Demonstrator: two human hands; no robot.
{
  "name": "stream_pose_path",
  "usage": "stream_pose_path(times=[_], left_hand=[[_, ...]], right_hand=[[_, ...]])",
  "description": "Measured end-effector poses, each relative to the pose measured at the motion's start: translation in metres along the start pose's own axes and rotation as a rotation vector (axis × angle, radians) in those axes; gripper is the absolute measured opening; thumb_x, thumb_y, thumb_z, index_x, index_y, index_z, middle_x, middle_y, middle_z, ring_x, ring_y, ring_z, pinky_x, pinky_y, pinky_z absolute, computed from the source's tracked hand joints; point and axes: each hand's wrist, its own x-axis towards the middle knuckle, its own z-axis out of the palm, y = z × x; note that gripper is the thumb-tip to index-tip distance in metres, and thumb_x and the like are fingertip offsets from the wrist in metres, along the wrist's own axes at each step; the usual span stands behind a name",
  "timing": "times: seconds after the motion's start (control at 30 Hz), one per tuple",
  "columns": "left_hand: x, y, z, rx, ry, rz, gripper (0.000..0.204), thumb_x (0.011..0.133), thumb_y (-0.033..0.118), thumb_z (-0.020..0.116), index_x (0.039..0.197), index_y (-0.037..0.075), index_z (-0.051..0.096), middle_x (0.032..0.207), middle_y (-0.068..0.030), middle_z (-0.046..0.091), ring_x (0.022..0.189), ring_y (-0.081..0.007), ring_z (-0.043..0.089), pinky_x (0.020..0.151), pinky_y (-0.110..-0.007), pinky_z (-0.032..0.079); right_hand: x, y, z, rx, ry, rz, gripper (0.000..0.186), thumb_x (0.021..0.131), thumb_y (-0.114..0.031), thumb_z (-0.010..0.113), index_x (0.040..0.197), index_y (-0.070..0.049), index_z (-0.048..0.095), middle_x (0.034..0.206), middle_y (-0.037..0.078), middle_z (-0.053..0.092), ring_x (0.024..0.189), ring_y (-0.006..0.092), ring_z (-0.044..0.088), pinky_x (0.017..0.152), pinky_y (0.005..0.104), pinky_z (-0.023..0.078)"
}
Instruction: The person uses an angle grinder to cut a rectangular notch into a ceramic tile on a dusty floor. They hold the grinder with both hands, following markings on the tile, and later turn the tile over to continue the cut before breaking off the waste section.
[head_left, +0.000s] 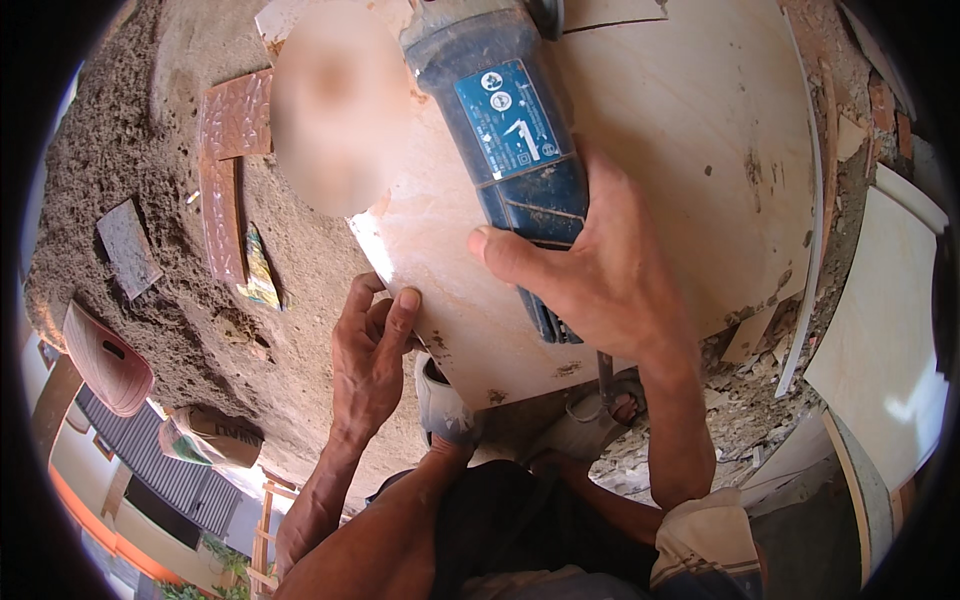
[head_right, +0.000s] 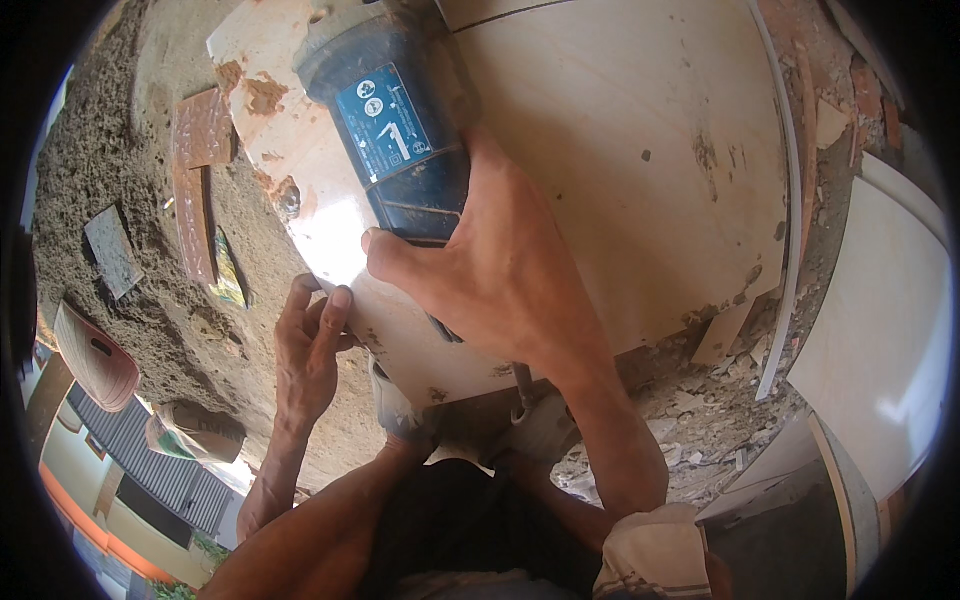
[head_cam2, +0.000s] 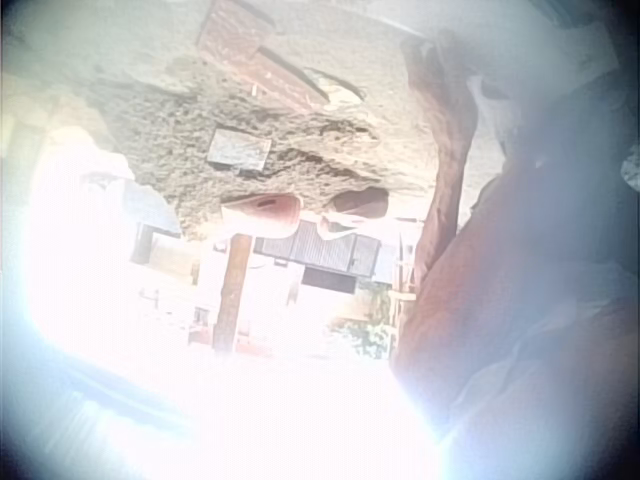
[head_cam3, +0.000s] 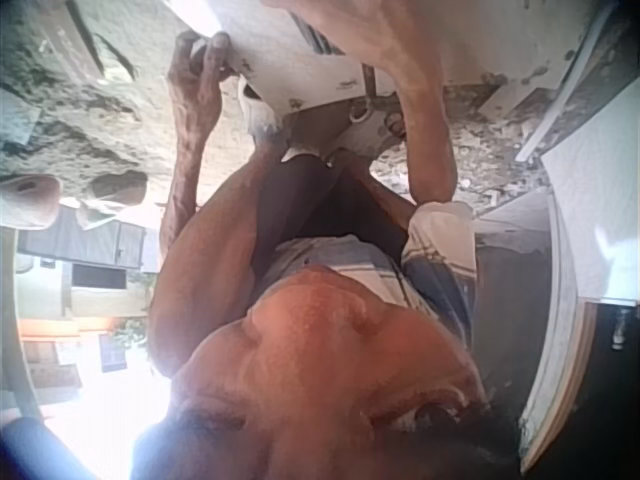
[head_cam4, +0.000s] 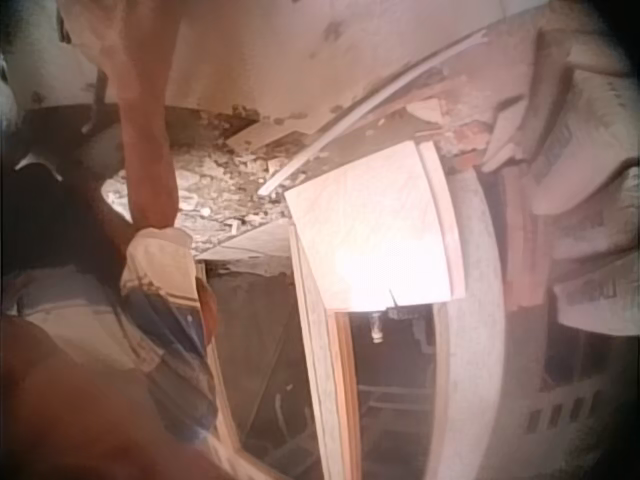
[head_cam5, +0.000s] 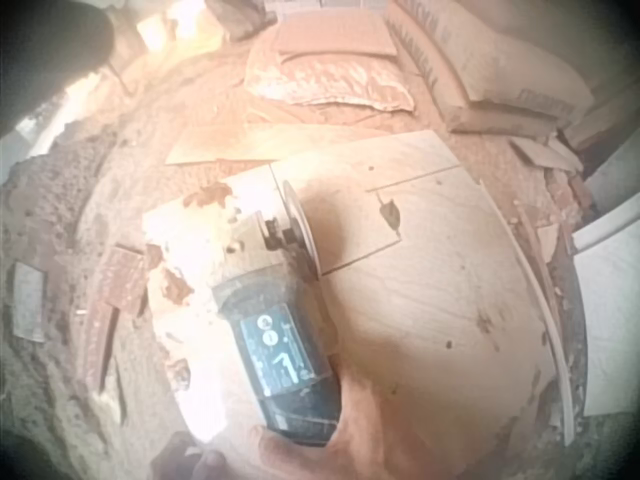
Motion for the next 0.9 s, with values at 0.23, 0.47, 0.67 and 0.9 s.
stream_pose_path(times=[0.23,0.47,0.67,0.9], left_hand=[[-0.002,0.005,0.002,-0.032,0.025,0.001,0.045,0.117,0.036,0.066,0.136,-0.003,0.056,0.101,-0.0199,0.080,0.091,-0.0158,0.074,0.082,-0.034,0.062],[-0.001,0.001,-0.002,0.002,0.019,0.026,0.043,0.117,0.034,0.065,0.133,-0.005,0.056,0.099,-0.0200,0.080,0.090,-0.0168,0.074,0.081,-0.035,0.062],[0.000,-0.002,-0.003,0.015,0.011,0.040,0.046,0.117,0.037,0.064,0.133,-0.005,0.057,0.100,-0.0208,0.080,0.090,-0.0183,0.074,0.081,-0.036,0.062],[-0.001,0.005,-0.001,-0.007,0.003,0.072,0.045,0.116,0.036,0.066,0.134,-0.005,0.059,0.100,-0.0210,0.079,0.089,-0.0196,0.075,0.080,-0.038,0.064]], right_hand=[[-0.001,0.000,0.002,-0.038,0.045,-0.033,0.060,0.082,-0.033,0.093,0.125,0.000,0.066,0.096,0.007,0.069,0.082,0.0175,0.067,0.077,0.0373,0.058],[-0.005,-0.011,-0.001,-0.030,0.038,-0.070,0.064,0.080,-0.033,0.088,0.122,0.007,0.061,0.102,0.023,0.073,0.090,0.0357,0.077,0.085,0.0482,0.061],[-0.014,-0.029,-0.009,0.028,0.015,-0.120,0.062,0.082,-0.028,0.091,0.127,0.002,0.062,0.104,0.014,0.071,0.093,0.0243,0.072,0.088,0.0397,0.059],[-0.036,-0.059,-0.044,-0.004,0.054,-0.269,0.061,0.083,-0.027,0.090,0.126,0.004,0.061,0.103,0.018,0.074,0.091,0.0286,0.075,0.088,0.0422,0.060]])
